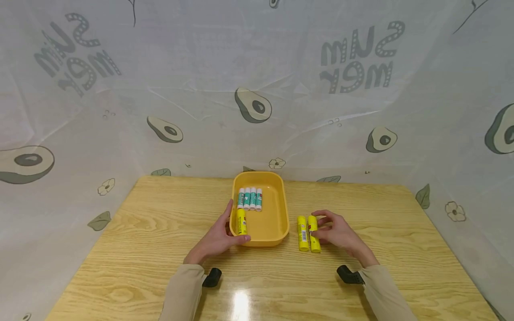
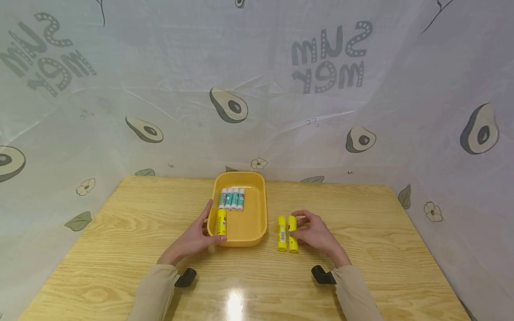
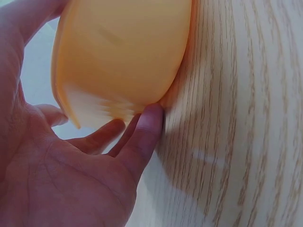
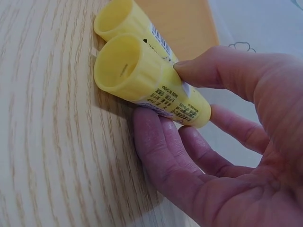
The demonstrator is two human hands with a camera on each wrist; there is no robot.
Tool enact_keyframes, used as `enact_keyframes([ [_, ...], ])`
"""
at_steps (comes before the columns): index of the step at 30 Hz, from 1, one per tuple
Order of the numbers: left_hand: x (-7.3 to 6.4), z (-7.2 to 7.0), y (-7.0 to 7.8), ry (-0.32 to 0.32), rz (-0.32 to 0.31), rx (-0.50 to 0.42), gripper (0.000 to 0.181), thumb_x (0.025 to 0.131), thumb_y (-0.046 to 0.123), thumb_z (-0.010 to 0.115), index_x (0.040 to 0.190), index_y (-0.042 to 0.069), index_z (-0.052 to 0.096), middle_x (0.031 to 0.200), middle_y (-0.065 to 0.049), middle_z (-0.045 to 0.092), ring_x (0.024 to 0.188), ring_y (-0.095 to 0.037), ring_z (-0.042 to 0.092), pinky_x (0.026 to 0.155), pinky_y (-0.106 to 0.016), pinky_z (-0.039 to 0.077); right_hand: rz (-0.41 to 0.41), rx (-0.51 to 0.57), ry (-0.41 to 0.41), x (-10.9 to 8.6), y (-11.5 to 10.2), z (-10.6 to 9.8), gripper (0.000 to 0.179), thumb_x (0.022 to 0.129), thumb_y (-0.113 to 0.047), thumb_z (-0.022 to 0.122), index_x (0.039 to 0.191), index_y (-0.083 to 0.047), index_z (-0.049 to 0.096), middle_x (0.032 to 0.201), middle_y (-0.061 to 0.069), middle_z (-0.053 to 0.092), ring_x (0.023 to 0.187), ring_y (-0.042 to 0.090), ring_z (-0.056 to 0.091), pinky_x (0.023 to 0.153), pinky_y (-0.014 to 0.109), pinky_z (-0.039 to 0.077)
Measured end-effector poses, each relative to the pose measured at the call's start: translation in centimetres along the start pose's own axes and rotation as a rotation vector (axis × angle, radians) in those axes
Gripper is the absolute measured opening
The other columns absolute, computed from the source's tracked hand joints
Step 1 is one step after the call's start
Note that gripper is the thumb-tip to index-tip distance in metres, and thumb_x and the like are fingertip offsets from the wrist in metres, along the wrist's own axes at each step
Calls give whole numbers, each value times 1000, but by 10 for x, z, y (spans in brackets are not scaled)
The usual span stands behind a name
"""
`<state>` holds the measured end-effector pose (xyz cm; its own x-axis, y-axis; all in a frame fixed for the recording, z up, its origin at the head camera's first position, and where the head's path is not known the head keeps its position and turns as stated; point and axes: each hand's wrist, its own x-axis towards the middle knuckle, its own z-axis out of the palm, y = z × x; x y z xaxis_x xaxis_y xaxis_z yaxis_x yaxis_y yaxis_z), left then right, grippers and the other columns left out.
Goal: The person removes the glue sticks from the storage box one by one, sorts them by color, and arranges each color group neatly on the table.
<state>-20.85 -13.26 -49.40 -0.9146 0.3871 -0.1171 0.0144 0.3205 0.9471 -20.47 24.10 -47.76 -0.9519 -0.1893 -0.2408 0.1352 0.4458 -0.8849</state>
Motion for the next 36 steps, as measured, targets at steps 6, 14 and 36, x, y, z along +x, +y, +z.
enact_keyframes([
  [6,0,0,-1,1,-5,8,123,85,35,85,166,28,-8,121,-15,65,95,-18,67,86,-29,54,-1,-25,2,2,0,1,65,89,-12,78,145,-2,47,126,23,52,96,24,64,77,39,63],
  [14,0,1,-3,-7,6,0,123,86,35,84,165,28,-9,125,-14,65,100,-18,68,88,-27,54,2,-58,0,4,0,2,62,89,-12,79,143,-2,50,124,22,53,97,24,62,77,37,62],
  [36,-1,1,0,-15,21,-28,122,87,30,84,166,26,-9,127,-16,64,100,-19,68,88,-26,54,6,-11,-13,2,-4,0,64,92,-14,75,146,2,45,127,26,51,100,25,62,79,39,63],
])
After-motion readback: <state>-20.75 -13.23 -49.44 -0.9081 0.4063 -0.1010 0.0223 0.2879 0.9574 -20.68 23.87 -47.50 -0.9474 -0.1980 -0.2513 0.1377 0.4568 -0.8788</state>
